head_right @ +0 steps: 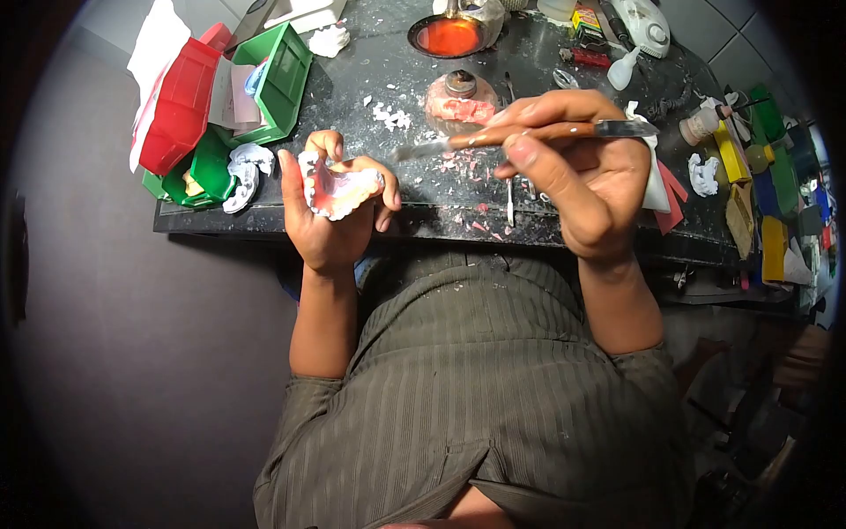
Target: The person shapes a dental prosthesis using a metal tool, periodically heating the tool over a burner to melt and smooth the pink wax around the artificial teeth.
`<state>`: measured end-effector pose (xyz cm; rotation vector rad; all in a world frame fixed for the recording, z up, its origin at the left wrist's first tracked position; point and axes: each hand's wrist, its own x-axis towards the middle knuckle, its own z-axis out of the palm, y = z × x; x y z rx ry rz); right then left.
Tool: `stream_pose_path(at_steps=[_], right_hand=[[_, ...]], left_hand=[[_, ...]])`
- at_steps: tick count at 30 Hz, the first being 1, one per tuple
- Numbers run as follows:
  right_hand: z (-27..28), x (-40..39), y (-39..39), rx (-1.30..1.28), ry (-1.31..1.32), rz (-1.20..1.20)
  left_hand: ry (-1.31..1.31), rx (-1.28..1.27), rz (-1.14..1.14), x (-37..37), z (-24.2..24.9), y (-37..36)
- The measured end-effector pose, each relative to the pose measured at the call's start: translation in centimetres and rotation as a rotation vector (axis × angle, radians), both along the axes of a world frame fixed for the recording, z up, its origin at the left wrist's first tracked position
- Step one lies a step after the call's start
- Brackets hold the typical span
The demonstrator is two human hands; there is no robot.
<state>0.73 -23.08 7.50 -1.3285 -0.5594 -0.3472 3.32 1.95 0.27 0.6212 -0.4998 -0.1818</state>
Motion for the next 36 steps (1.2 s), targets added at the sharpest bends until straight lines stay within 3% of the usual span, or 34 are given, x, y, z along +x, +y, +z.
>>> stream_pose_path(at_steps=[36], right_hand=[[-0.9,0.2,1.9,-0.075,0.03,0.086]], left_hand=[[0.02,0.012,-0.044,-0.1,0.1,0.3]])
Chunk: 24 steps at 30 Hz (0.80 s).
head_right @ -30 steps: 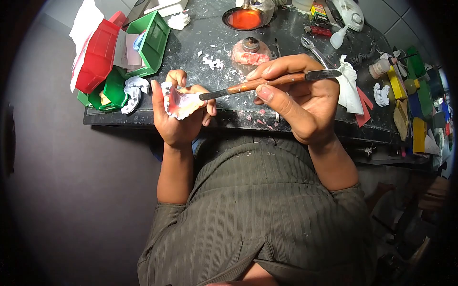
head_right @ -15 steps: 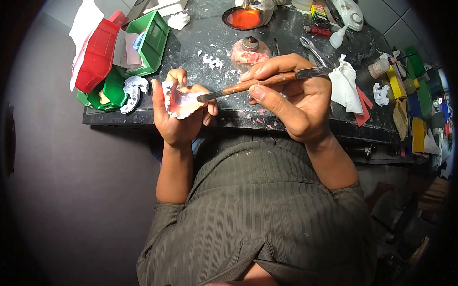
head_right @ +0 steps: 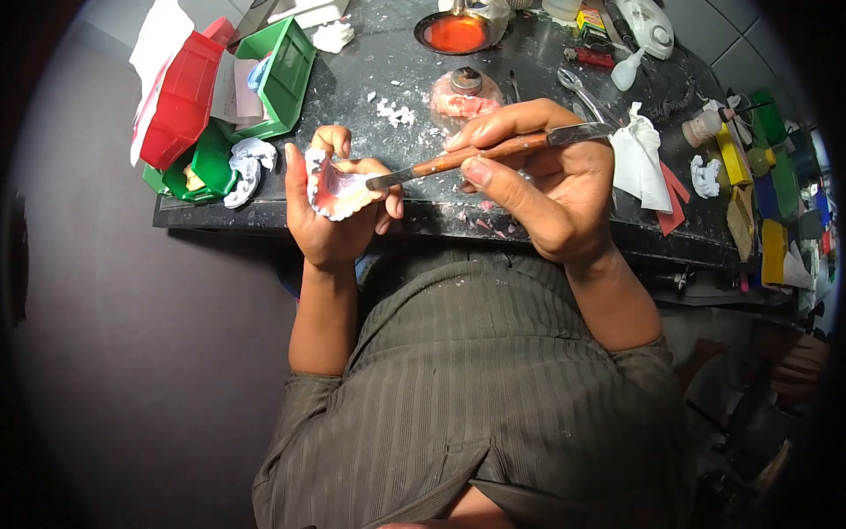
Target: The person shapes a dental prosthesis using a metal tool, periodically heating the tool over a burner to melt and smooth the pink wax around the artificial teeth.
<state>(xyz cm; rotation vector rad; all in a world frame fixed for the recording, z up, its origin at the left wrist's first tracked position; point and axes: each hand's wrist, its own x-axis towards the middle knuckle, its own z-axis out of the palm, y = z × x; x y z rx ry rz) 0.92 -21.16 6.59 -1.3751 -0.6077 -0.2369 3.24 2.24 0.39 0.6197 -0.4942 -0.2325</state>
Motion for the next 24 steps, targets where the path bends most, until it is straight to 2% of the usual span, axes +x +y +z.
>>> stream_pose_path(at_steps=[5,8,11,13,15,17,22,24], right_hand=[[0.9,0.6,-1.7,0.07,-0.033,-0.041],[0.9,2.2,-4.0,0.03,-0.006,-0.334],[0.6,3.3,-5.0,0.077,0.043,-0.447],[0.4,3.3,-4.6,0.059,0.02,-0.462],[0.3,3.3,-4.1,0.042,-0.001,-0.478],[0.3,3.3,-3.8,0.038,-0.016,-0.503],[0.6,3.1,-3.9,0.044,-0.018,-0.455],[0.7,2.7,-3.9,0.045,-0.009,-0.414]], left_hand=[[0.023,-0.033,-0.033,0.0,0.2,0.2],[0.061,-0.008,-0.024,-0.2,0.7,0.0],[0.058,0.019,-0.008,0.0,0.7,-0.3],[0.132,0.074,0.024,-0.1,1.0,-0.3],[0.094,0.078,0.007,0.1,0.8,-0.4],[0.106,0.099,0.127,-0.1,1.0,-1.0],[0.08,0.129,0.135,0.3,1.1,-0.8],[0.108,0.241,0.111,0.2,1.1,-0.6]])
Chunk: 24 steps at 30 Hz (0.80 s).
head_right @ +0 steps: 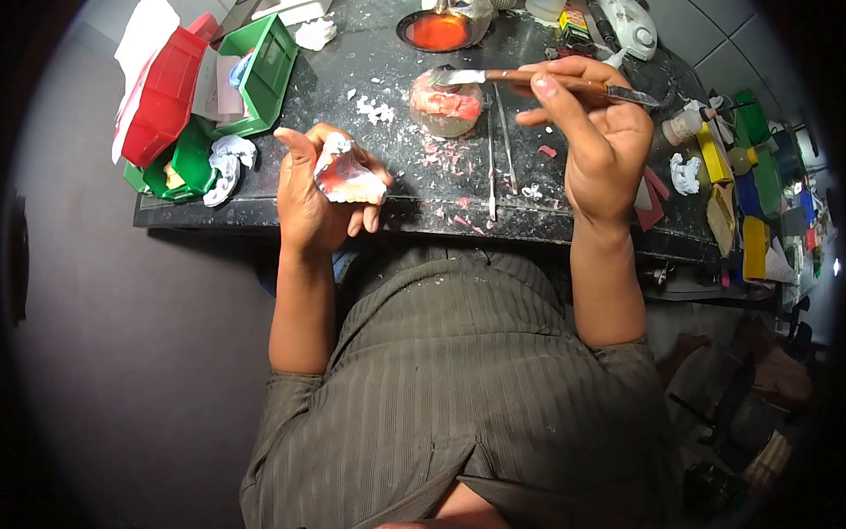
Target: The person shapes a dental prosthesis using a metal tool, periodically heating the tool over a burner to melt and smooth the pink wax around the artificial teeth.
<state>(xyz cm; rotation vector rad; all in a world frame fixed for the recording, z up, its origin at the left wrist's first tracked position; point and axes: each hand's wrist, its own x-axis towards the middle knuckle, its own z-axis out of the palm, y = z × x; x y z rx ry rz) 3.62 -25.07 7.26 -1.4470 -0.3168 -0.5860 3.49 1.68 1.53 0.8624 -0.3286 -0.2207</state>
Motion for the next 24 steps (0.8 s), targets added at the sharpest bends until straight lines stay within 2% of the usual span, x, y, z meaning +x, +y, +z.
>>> stream_pose_path(at_steps=[2,5,9,11,24], right_hand=[[0.0,-0.7,0.3,0.042,0.01,0.264],[-0.2,-1.8,1.3,-0.043,0.025,0.431],[-0.4,-2.3,2.7,-0.042,0.068,0.49],[-0.4,-2.4,2.9,-0.047,0.094,0.501],[-0.7,-2.4,2.8,-0.075,0.077,0.498]], left_hand=[[0.013,0.059,0.003,0.0,-0.3,0.2],[0.032,0.123,-0.004,-0.1,0.3,0.4],[0.088,0.155,0.071,-0.1,0.4,0.3],[0.092,0.15,0.011,-0.1,0.8,0.5],[0.092,0.13,0.029,-0.1,0.6,0.3]])
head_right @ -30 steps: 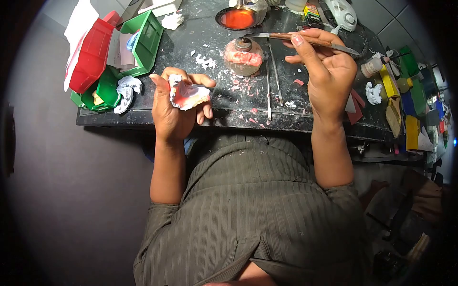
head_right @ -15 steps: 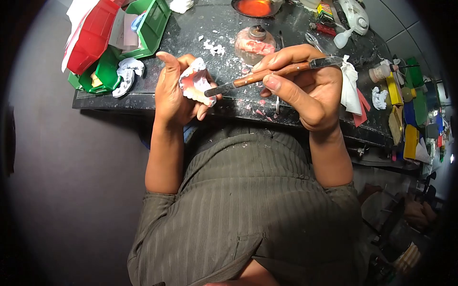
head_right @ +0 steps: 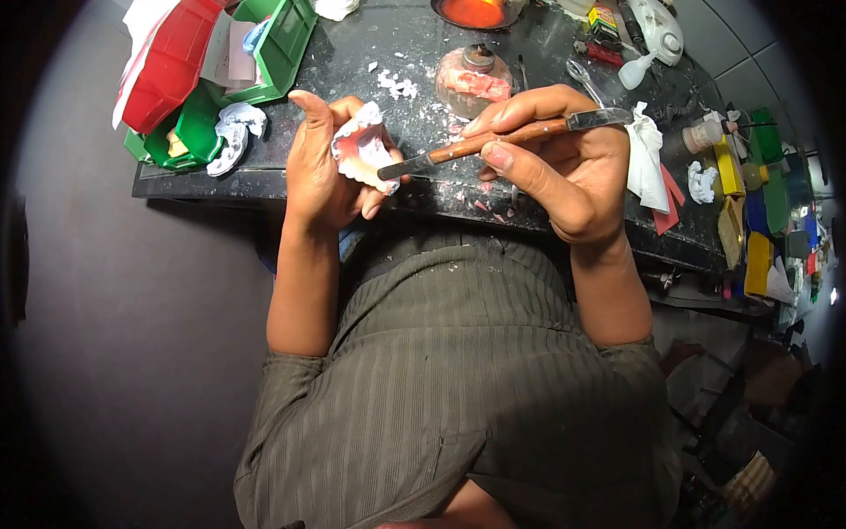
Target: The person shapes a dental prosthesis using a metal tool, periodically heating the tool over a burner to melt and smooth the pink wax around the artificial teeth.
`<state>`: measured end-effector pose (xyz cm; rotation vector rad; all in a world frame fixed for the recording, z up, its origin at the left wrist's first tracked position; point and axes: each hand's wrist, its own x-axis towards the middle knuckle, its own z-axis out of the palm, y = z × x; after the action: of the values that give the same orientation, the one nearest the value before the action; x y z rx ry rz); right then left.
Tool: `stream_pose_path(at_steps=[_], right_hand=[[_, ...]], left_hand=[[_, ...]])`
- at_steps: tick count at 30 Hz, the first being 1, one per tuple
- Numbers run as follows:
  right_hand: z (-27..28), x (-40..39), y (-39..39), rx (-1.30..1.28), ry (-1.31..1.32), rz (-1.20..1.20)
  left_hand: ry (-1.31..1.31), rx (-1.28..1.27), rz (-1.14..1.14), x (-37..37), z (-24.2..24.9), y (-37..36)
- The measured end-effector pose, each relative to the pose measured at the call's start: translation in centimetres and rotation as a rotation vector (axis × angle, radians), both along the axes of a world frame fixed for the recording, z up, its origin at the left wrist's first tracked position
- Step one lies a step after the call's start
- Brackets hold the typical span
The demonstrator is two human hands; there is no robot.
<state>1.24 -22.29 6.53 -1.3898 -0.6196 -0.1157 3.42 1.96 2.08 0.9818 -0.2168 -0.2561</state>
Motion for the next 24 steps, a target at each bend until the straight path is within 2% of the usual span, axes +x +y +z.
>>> stream_pose_path(at_steps=[9,11,24], right_hand=[[0.36,-0.34,0.01,-0.014,-0.016,-0.012],[0.38,-0.34,0.24,-0.026,0.001,-0.012],[0.19,-0.48,-0.25,0.006,-0.005,-0.022]], left_hand=[[-0.023,-0.012,-0.051,0.11,-0.05,0.18],[0.002,0.014,0.006,-0.1,0.15,-0.06],[0.016,0.021,-0.001,-0.14,0.5,0.01]])
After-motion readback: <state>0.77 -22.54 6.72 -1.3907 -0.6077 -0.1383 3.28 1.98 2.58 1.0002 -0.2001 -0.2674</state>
